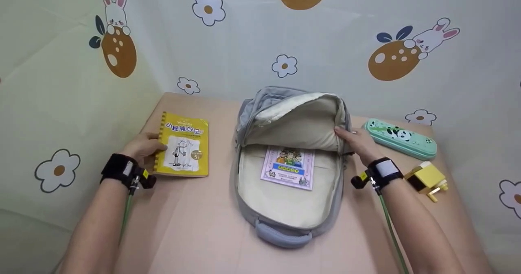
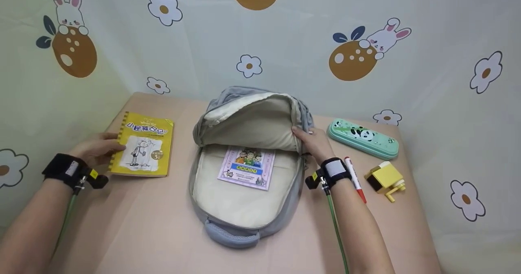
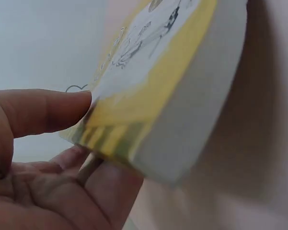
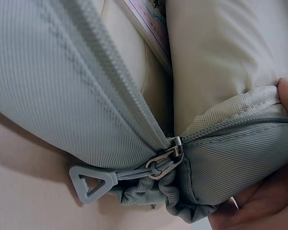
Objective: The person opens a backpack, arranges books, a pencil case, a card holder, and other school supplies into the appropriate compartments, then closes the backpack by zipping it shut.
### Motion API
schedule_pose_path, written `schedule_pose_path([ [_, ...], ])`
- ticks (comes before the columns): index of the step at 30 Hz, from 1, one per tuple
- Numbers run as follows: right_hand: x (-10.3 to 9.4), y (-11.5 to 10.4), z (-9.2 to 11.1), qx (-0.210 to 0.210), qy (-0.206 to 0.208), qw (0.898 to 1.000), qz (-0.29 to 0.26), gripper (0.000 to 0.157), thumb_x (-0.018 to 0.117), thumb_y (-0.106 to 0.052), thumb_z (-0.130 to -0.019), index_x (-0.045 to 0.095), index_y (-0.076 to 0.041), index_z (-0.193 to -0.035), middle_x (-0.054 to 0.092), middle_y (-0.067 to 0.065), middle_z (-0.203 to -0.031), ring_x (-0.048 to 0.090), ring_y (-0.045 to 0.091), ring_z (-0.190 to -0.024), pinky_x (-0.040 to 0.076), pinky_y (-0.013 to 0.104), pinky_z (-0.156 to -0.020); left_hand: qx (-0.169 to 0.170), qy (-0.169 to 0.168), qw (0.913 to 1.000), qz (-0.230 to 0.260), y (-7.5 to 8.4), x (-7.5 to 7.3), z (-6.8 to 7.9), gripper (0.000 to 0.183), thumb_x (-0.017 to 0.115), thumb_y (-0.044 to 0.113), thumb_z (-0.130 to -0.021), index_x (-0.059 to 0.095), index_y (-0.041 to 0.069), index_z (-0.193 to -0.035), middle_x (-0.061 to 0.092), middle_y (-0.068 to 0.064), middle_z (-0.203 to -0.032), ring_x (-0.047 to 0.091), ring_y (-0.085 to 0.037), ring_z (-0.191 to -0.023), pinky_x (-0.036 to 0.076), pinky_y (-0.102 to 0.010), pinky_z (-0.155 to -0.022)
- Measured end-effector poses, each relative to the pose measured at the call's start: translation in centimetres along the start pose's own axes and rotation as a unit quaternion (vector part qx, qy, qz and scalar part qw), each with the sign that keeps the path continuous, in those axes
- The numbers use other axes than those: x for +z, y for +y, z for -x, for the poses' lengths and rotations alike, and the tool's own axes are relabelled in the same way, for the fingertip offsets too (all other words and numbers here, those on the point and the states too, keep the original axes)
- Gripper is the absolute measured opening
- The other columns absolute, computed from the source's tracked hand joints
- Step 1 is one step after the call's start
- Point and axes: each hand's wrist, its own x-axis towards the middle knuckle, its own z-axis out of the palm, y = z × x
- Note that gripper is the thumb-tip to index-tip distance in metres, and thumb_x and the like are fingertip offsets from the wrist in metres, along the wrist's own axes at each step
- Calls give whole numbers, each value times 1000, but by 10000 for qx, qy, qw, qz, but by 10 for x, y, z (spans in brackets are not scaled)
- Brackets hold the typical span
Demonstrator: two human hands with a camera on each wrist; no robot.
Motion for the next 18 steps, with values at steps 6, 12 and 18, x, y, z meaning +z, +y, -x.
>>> schedule_pose_path([
  [6,0,1,0,-70,-27,9999,-83,55,64,-60,-95,67,-5,-93,67,2,-92,60,21,-94,47,34,-86,208,-240,9987,399,-2,6,1,64,54,11,-104,23,-2,-159,60,-21,-132,71,-19,-94,58,-33,-87],
  [12,-1,1,0,3,-44,10000,-3,59,63,-61,-95,66,-2,-100,67,3,-95,60,22,-96,46,35,-88,468,-656,9946,657,-4,7,4,57,51,11,-106,28,-6,-156,71,-8,-106,71,-16,-89,58,-26,-78],
  [18,-2,-8,5,137,-145,9998,26,51,61,-53,-99,65,-2,-99,65,3,-92,59,21,-92,47,34,-84,753,-1343,9791,1328,-5,8,7,59,46,9,-107,20,-8,-157,70,-8,-108,71,-19,-97,57,-31,-87],
])
